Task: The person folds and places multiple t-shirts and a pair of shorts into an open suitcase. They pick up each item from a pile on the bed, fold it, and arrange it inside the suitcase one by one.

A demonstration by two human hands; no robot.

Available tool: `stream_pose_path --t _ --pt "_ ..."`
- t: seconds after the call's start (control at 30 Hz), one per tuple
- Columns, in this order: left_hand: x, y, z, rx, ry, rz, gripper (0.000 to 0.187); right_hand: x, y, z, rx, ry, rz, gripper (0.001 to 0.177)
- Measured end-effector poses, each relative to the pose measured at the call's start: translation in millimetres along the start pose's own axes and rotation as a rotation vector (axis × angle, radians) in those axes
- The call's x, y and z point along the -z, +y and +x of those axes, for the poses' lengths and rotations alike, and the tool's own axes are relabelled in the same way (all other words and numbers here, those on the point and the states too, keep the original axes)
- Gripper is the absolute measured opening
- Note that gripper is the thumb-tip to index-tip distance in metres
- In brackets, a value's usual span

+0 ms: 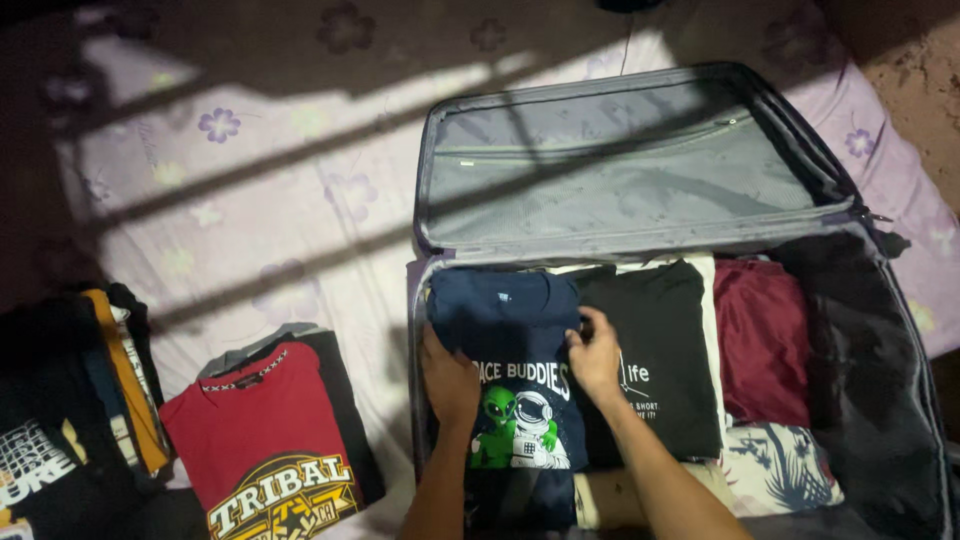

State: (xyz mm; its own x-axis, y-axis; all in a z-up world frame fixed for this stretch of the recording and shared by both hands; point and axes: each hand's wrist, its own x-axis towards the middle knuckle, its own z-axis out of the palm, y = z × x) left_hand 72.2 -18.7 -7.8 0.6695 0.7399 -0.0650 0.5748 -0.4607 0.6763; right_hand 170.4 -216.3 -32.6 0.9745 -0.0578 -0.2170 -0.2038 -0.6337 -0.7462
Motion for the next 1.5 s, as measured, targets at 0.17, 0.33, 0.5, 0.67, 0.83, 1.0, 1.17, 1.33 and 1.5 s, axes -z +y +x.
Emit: stream_pose_path --t 0.17,0.33,0.5,0.67,0.83,1.0,1.17,1.33,1.5 --pt "19.6 34.4 -4.8 -0.416 -0.223 0.356 0.094 26.4 -51.6 -25.6 0.450 -0.062 -0.399 0.081" --pt "4.5 14.1 27.5 -0.229 -0.510 0.187 0.124 34.1 -88.6 -15.7 0.416 -0.578 -0.855 0.129" --pt "-21.4 -6.9 39.8 -0.037 -0.593 0.250 0.127 26.6 -102.1 2.0 0.212 -0.752 -0.978 0.142" --pt "-12.4 -7.1 26.4 -0.132 -0.502 0.220 0.113 24.3 -93.3 -11.3 0.234 -0.623 -0.909 0.128" --pt "40.3 -18.5 -10.8 -0.301 -0.231 -0.146 0.071 11.5 -83.9 -48.4 0.294 -0.319 -0.459 0.094" --pt "96.2 -43.7 -23.7 -0.307 0.007 -0.251 0.037 -16.4 -107.2 -93.9 0.205 -0.249 -0.045 0.061" --pt "161.6 -132.4 -4.2 -0.062 0.118 -0.181 0.034 -60.1 -154.4 -146.6 0.234 -0.255 0.115 0.046" --pt "201.6 -264.7 -6.2 0.155 0.199 -0.118 0.034 -122.6 -167.7 -198.3 0.202 -0.403 0.131 0.043" --pt "217.9 -370.6 -27.7 0.304 0.249 0.111 0.035 -197.3 -114.5 -230.7 -0.034 -0.585 -0.006 0.046"
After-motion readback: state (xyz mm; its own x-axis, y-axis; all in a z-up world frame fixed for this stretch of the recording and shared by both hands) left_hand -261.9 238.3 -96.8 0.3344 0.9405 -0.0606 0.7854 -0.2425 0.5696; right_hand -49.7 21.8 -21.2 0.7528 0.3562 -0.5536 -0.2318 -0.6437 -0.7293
